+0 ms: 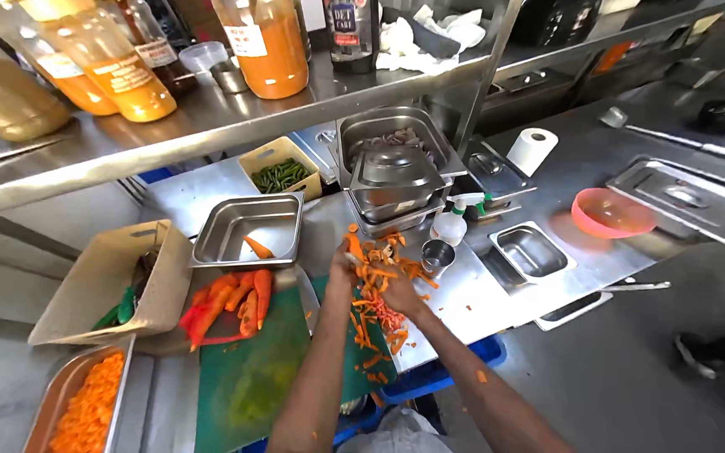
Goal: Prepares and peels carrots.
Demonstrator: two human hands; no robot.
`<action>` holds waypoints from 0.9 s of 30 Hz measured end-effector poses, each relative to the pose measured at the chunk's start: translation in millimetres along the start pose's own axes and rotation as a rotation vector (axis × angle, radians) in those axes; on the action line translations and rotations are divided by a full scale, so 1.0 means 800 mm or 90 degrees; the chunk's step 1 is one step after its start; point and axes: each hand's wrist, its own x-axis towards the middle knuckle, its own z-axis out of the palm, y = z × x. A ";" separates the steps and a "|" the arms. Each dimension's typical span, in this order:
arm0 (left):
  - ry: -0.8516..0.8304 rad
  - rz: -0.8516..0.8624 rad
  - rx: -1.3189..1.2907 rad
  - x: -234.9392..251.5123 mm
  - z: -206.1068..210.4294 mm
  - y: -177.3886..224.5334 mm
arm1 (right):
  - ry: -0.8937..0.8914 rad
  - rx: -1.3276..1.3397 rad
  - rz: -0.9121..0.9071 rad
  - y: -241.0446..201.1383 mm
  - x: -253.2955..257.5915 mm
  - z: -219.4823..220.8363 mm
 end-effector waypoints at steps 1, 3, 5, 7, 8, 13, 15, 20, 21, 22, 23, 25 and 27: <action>0.030 0.025 0.001 -0.005 -0.001 0.005 | 0.036 -0.018 -0.047 -0.009 -0.004 -0.014; 0.057 0.110 -0.001 -0.016 -0.009 0.017 | 0.149 -0.076 -0.150 -0.022 -0.005 -0.038; 0.041 0.202 -0.016 -0.028 -0.024 0.026 | 0.182 -0.229 -0.170 -0.009 0.003 -0.043; 0.002 0.240 -0.007 -0.049 -0.042 0.029 | -0.007 -0.398 0.047 0.010 0.004 -0.033; -0.018 0.252 0.002 -0.056 -0.049 0.031 | -0.085 -0.434 0.154 0.014 0.009 -0.030; -0.031 0.268 0.179 -0.083 -0.079 0.012 | -0.048 -0.382 0.187 0.001 -0.016 -0.055; -0.029 0.290 0.283 -0.101 -0.098 0.009 | -0.040 -0.331 0.144 0.009 -0.015 -0.050; 0.054 0.450 0.440 -0.132 -0.194 0.060 | -0.007 -0.115 0.004 0.014 -0.036 -0.038; 0.105 0.491 0.487 -0.137 -0.227 0.073 | -0.011 -0.101 0.003 0.018 -0.043 -0.032; 0.170 0.522 0.534 -0.140 -0.257 0.087 | -0.024 -0.092 0.011 0.023 -0.049 -0.026; 0.228 0.553 0.579 -0.134 -0.283 0.103 | -0.041 -0.088 0.023 0.028 -0.054 -0.018; 0.311 0.589 0.668 -0.108 -0.316 0.140 | -0.076 -0.095 0.048 0.038 -0.062 0.003; 0.332 0.596 0.763 -0.080 -0.316 0.185 | -0.111 -0.110 0.057 0.036 -0.064 0.030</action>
